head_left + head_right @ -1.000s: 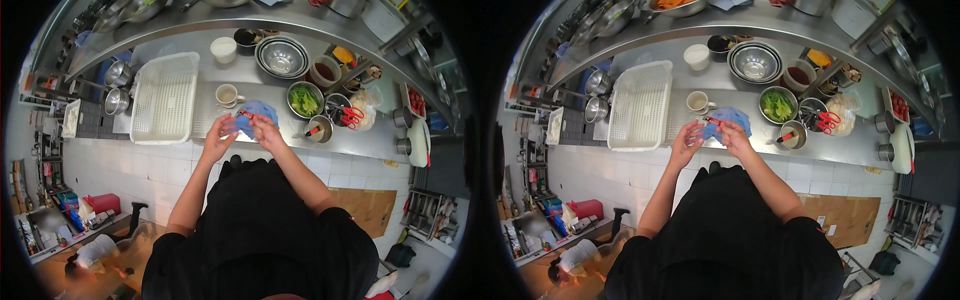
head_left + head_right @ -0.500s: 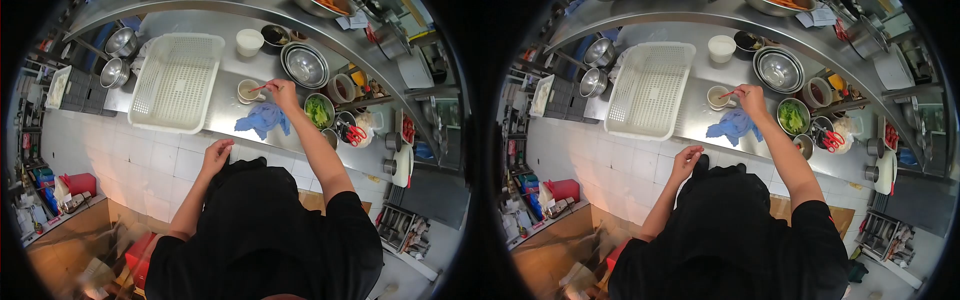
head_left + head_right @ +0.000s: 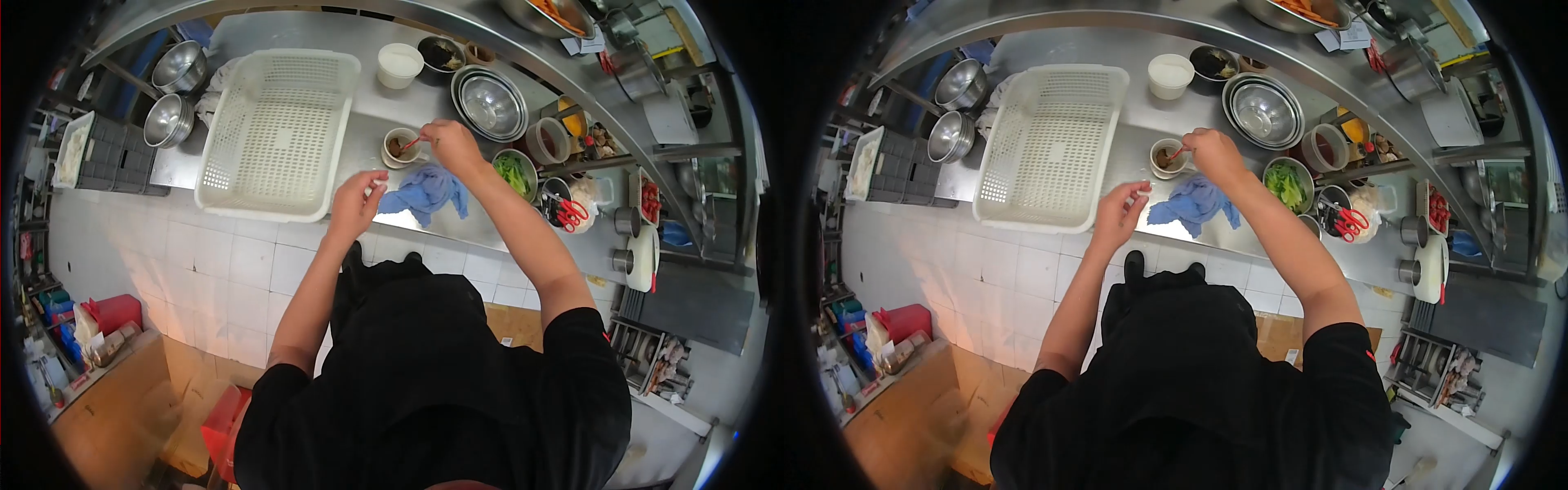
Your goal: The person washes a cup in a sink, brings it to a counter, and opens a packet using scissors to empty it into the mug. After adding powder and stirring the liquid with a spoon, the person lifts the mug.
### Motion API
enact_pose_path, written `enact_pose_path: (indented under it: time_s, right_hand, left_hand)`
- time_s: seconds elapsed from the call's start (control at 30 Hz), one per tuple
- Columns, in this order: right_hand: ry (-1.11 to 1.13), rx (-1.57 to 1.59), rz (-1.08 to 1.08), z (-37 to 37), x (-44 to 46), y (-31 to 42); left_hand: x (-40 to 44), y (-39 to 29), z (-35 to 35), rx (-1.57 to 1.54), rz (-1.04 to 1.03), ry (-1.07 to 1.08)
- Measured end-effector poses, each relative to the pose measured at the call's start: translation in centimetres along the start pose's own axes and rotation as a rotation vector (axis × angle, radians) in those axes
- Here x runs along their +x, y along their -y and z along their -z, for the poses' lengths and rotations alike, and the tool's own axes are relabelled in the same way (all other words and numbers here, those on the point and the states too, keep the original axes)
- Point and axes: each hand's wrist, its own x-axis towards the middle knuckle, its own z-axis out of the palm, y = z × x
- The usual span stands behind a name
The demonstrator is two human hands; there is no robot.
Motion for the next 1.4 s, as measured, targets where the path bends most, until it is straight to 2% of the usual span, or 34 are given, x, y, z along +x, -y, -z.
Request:
enact_pose_path:
  time_s: [0.07, 0.13, 0.23, 0.33, 0.4, 0.47, 0.77, 0.87, 1.0, 1.1, 1.4]
  right_hand:
    - [0.03, -0.024, 0.039, 0.3, 0.2, 0.2]
    - [0.062, -0.042, 0.079, 0.4, 0.3, 0.4]
    - [0.113, -0.121, 0.152, 0.8, 0.8, 0.6]
    - [0.15, -0.18, 0.194, 1.1, 1.3, 1.1]
    - [0.131, -0.176, 0.273, 0.9, 1.5, 0.9]
    - [0.155, -0.173, 0.257, 1.0, 1.6, 0.8]
    - [0.214, -0.147, 0.261, 1.2, 2.4, 0.8]
    - [0.218, -0.15, 0.272, 1.4, 2.5, 0.9]
    - [0.211, -0.157, 0.263, 1.1, 2.5, 0.6]
    - [0.217, -0.164, 0.265, 1.2, 2.5, 0.6]
    - [0.198, -0.14, 0.219, 1.5, 2.6, 0.6]
  left_hand:
    - [2.7, -0.7, 0.1, 0.068, 0.016, 0.015]
    - [5.4, -0.7, -0.2, 0.232, -0.203, -0.039]
    - [8.9, 0.0, -1.3, 0.237, -0.269, 0.026]
    - [11.2, 0.5, -1.9, 0.217, -0.178, 0.152]
    - [12.3, 1.4, -2.2, 0.214, -0.139, 0.18]
    - [13.0, 2.5, -2.5, 0.211, -0.096, 0.211]
    - [14.0, 4.2, -2.5, 0.185, -0.149, 0.271]
    - [13.7, 2.2, -2.0, 0.169, -0.133, 0.32]
    - [13.9, 3.0, -2.3, 0.177, -0.152, 0.314]
    - [13.9, 2.7, -2.2, 0.213, -0.121, 0.301]
    - [14.0, 2.6, -2.4, 0.332, -0.202, 0.33]
